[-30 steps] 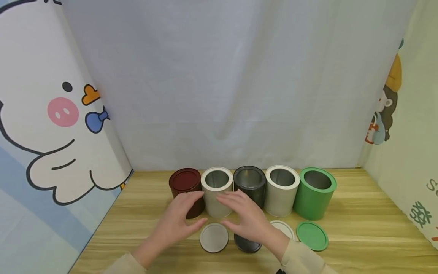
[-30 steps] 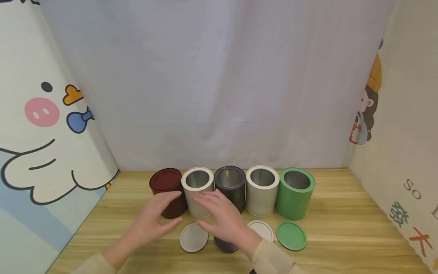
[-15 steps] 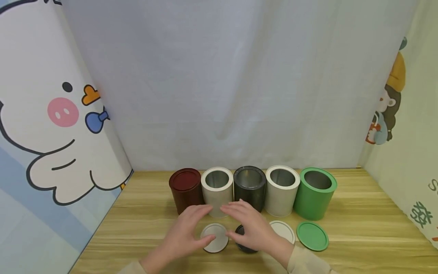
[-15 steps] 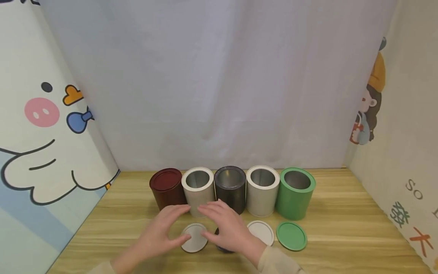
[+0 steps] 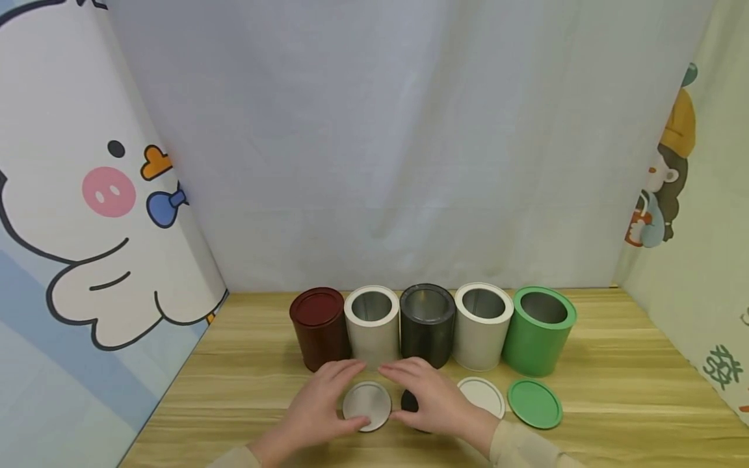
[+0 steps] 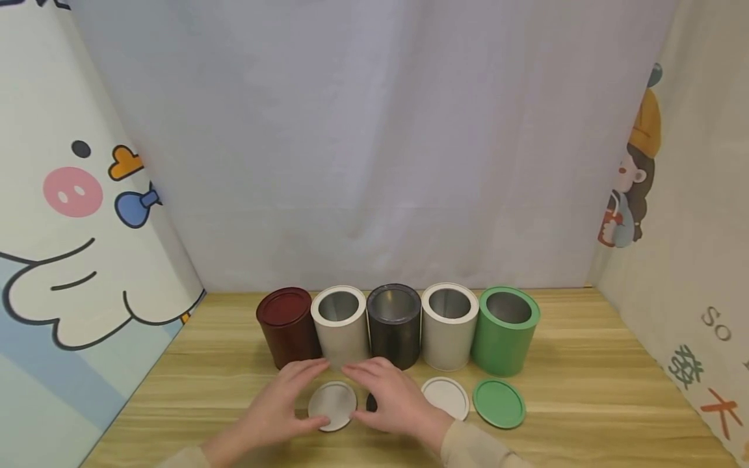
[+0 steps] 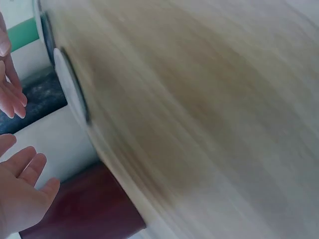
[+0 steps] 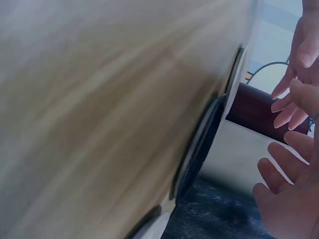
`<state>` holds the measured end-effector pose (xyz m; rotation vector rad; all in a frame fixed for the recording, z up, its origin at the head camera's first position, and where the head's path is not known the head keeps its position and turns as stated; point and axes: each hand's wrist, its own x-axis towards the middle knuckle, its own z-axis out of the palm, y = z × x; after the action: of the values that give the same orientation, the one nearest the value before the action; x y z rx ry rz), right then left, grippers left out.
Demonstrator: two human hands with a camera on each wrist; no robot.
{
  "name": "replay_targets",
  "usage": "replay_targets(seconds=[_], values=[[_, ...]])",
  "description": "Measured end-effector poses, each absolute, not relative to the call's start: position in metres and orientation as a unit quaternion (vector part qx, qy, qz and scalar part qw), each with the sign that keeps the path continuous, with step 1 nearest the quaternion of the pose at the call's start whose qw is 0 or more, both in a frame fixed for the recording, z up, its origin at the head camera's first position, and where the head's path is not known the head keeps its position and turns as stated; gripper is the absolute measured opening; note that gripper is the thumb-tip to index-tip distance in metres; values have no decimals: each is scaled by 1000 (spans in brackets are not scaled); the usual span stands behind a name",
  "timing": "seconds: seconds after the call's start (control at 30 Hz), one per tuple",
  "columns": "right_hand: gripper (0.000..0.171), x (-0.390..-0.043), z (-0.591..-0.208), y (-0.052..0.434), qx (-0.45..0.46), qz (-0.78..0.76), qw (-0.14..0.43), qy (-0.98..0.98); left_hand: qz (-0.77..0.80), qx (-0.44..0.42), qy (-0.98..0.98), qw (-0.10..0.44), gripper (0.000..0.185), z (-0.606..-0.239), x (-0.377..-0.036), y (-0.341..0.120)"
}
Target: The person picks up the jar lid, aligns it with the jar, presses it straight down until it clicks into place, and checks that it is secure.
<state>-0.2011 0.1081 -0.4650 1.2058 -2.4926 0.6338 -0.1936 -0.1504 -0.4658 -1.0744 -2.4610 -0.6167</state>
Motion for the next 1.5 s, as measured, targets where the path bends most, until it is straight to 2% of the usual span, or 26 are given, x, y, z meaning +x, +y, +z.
replay_targets(seconds=[0.33,0.53,0.83,1.07,1.33,1.5], values=[[70,-206,-472,107,405,201,71,-889,-186,-357,-911,84,90,-476,-198,-154],[69,-208,-474,105,402,200,31,-893,-180,-368,-908,91,94,-485,-202,-157],[73,-211,-479,100,406,191,31,-893,-188,-357,-913,61,97,-488,-208,-163],[71,-212,-482,96,404,168,33,-899,-178,-365,-911,74,94,-492,-209,-165],[72,-213,-482,93,403,160,24,-901,-175,-360,-914,58,92,-496,-211,-165],[71,-214,-483,93,416,152,40,-896,-177,-359,-914,59,89,-498,-213,-166]])
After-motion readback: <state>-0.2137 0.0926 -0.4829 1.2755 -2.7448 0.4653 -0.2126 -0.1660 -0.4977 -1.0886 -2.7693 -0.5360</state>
